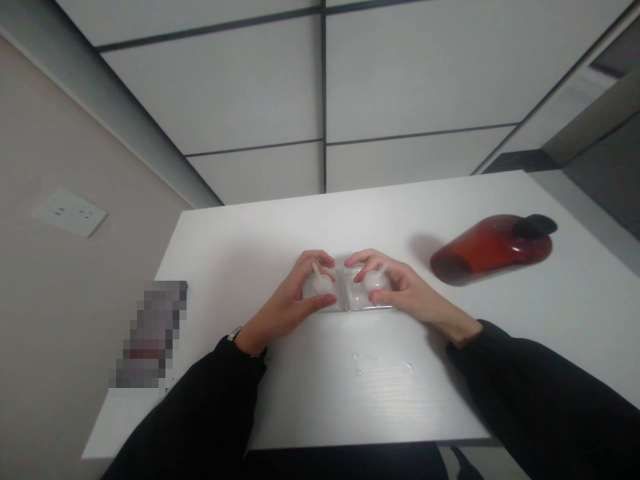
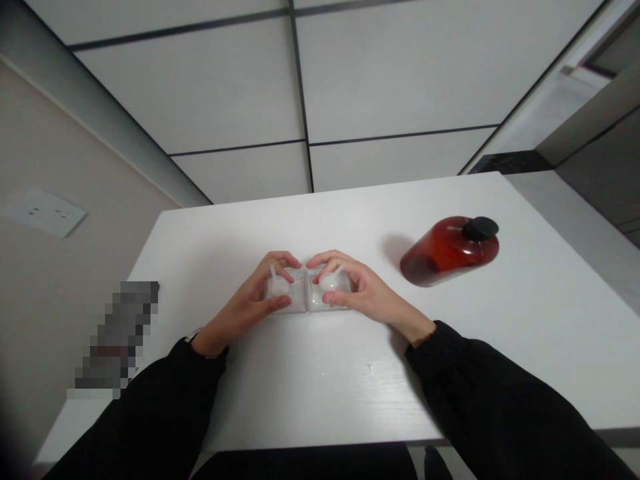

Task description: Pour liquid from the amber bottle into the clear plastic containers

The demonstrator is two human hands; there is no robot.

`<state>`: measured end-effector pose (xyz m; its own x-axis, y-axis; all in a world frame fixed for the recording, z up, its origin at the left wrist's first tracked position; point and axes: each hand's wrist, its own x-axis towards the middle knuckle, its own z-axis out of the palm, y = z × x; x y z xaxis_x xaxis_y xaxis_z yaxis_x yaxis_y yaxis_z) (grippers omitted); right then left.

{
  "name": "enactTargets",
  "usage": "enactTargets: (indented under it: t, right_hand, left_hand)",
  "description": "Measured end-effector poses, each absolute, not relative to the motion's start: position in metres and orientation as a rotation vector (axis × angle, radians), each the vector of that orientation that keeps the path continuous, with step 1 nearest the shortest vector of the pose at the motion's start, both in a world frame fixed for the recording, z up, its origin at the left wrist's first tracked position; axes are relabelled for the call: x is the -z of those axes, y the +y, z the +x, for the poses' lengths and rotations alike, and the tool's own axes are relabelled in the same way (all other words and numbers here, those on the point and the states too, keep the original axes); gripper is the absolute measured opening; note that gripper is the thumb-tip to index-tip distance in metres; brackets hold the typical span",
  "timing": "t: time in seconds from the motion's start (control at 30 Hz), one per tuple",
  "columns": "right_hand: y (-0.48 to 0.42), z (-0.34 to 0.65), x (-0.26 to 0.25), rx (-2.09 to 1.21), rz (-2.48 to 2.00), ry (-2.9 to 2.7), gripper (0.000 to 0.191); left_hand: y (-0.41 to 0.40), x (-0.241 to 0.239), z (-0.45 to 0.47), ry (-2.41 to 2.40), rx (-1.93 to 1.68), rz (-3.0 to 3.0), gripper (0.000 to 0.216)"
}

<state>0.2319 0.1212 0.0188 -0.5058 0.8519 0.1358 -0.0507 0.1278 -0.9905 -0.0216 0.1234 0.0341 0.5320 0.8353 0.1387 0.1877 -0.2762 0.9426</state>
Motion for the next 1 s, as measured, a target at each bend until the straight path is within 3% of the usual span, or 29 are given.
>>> enactTargets:
  t: [0.23,0.43,0.7,1.0]
  right_hand:
    - [0.122,0.231,-0.015,-1.473,-0.738,-1.526,0.043]
    - [0.121,0.229,-0.015,-1.444,-0.749,-1.465,0.036]
    - [0.120,0.226,-0.016,-1.475,-0.735,-1.381,0.032]
    - [0.118,0.222,-0.016,-1.464,-0.726,-1.349,0.032]
  left_hand:
    - [0.124,-0.028,-0.022,0.843,-0.877,1.742,0.058]
    - [0.117,-0.029,-0.016,0.993,-1.074,1.652,0.055]
    - [0.112,-0.039,-0.017,1.116,-1.000,1.885,0.031]
    - [0.115,-0.038,-0.018,0.927,-0.916,2.147,0.045]
